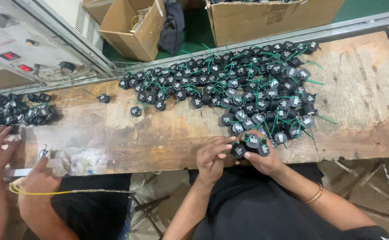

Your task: The person picks up black power plugs with green wires from a pile on the workbench, handles and turns each plug in their hands, and places processed plugs into a cardboard box. A second worker at the same bench handles plugs on the left side throughout.

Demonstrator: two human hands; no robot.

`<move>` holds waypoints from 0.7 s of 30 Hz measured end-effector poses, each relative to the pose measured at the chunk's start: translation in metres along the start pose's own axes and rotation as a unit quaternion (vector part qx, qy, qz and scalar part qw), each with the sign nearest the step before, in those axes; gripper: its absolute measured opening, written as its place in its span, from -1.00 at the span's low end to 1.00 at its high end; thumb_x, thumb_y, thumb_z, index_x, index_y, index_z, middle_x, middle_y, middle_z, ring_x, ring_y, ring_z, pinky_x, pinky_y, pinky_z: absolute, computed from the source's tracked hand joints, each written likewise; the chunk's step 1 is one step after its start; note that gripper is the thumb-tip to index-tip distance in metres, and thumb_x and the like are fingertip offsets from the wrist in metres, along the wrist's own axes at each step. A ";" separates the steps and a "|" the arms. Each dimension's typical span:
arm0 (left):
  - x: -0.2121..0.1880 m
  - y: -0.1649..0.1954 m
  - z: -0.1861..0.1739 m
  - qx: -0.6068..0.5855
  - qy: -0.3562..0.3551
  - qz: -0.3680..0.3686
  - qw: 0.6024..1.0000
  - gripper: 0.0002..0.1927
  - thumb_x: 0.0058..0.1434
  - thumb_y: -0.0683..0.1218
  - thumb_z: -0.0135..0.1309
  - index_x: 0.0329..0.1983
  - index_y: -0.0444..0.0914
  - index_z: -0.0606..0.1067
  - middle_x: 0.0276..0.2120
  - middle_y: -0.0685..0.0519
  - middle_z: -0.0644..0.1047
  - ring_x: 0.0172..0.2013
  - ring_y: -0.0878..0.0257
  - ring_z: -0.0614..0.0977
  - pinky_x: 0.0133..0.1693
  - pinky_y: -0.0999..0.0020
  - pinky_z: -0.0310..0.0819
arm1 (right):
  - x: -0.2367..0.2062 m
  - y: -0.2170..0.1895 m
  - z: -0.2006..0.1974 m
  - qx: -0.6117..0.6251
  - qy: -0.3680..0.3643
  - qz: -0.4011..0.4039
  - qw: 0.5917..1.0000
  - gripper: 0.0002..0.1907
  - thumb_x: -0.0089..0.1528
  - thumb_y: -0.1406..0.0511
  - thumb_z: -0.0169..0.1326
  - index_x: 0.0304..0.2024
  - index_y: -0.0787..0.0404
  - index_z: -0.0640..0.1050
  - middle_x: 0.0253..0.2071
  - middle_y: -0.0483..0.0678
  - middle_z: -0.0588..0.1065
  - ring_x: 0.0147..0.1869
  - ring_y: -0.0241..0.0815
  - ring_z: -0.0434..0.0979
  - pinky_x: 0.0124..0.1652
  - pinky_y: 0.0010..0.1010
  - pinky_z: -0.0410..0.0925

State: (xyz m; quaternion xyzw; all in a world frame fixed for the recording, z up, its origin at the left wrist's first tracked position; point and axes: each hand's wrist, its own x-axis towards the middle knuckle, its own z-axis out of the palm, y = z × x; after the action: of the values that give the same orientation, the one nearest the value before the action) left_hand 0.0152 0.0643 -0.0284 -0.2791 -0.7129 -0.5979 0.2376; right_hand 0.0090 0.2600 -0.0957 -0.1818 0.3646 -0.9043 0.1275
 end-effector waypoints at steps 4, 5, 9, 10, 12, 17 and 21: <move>-0.005 -0.009 0.004 -0.123 0.001 -0.081 0.989 -0.71 0.10 -0.33 0.30 -0.18 -0.24 0.48 -0.12 -0.10 0.64 0.03 0.08 0.62 0.14 0.22 0.49 | 0.001 -0.001 -0.002 -0.132 0.002 -0.036 0.991 -0.53 0.18 0.39 0.27 0.09 0.28 0.41 0.09 0.05 0.44 0.18 -0.10 0.46 0.15 -0.24 0.37; -0.007 -0.011 0.012 -0.215 0.031 -0.148 0.965 -0.67 0.12 -0.34 0.31 -0.18 -0.20 0.43 -0.16 -0.06 0.63 -0.01 0.14 0.61 0.11 0.25 0.49 | 0.000 -0.004 -0.004 -0.217 -0.020 -0.044 0.975 -0.57 0.17 0.37 0.28 0.05 0.27 0.43 0.08 0.05 0.46 0.18 -0.11 0.46 0.17 -0.25 0.35; -0.014 -0.016 0.024 -0.261 0.110 -0.219 0.934 -0.68 0.18 -0.31 0.32 -0.20 -0.22 0.39 -0.21 -0.03 0.61 -0.12 0.22 0.63 -0.02 0.30 0.53 | 0.000 -0.004 -0.010 -0.278 -0.014 -0.024 0.960 -0.59 0.12 0.34 0.31 -0.02 0.24 0.48 0.05 0.03 0.47 0.15 -0.12 0.46 0.16 -0.26 0.32; -0.014 -0.017 0.022 -0.236 0.094 -0.194 0.948 -0.71 0.18 -0.31 0.31 -0.19 -0.25 0.41 -0.16 -0.03 0.59 -0.10 0.23 0.62 -0.02 0.32 0.53 | 0.000 -0.005 -0.010 -0.285 -0.036 -0.040 0.957 -0.59 0.14 0.34 0.31 0.00 0.25 0.48 0.06 0.04 0.47 0.18 -0.09 0.46 0.18 -0.24 0.32; -0.012 -0.020 0.012 -0.180 0.064 -0.142 0.971 -0.75 0.17 -0.29 0.29 -0.17 -0.30 0.46 -0.07 -0.03 0.55 -0.07 0.26 0.60 0.00 0.35 0.51 | 0.001 -0.010 -0.007 -0.297 -0.084 -0.071 0.948 -0.58 0.17 0.34 0.31 0.04 0.25 0.48 0.07 0.07 0.47 0.23 -0.03 0.45 0.23 -0.21 0.33; 0.007 -0.035 -0.012 -0.004 0.112 -0.151 0.982 -0.86 0.35 -0.24 0.13 -0.04 -0.31 0.54 -0.06 -0.03 0.59 -0.07 0.26 0.60 -0.01 0.40 0.50 | 0.021 -0.049 0.011 0.103 -0.027 0.162 0.981 -0.31 0.09 0.36 0.34 0.21 0.11 0.32 0.10 0.07 0.42 0.06 0.04 0.54 -0.27 -0.20 0.54; 0.014 -0.037 -0.008 0.065 0.077 -0.247 0.964 -0.76 0.33 -0.24 0.06 0.06 -0.24 0.54 -0.01 0.03 0.61 -0.16 0.25 0.65 -0.14 0.41 0.55 | 0.076 -0.090 0.021 0.011 -0.031 0.114 0.993 -0.33 0.10 0.41 0.34 0.21 0.14 0.37 0.08 0.07 0.44 0.02 0.08 0.59 -0.34 -0.24 0.52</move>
State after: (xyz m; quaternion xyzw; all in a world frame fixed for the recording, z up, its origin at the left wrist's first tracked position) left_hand -0.0203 0.0530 -0.0442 -0.0314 -0.7766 -0.6100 0.1545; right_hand -0.0600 0.2826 -0.0006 -0.1656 0.3692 -0.8815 0.2433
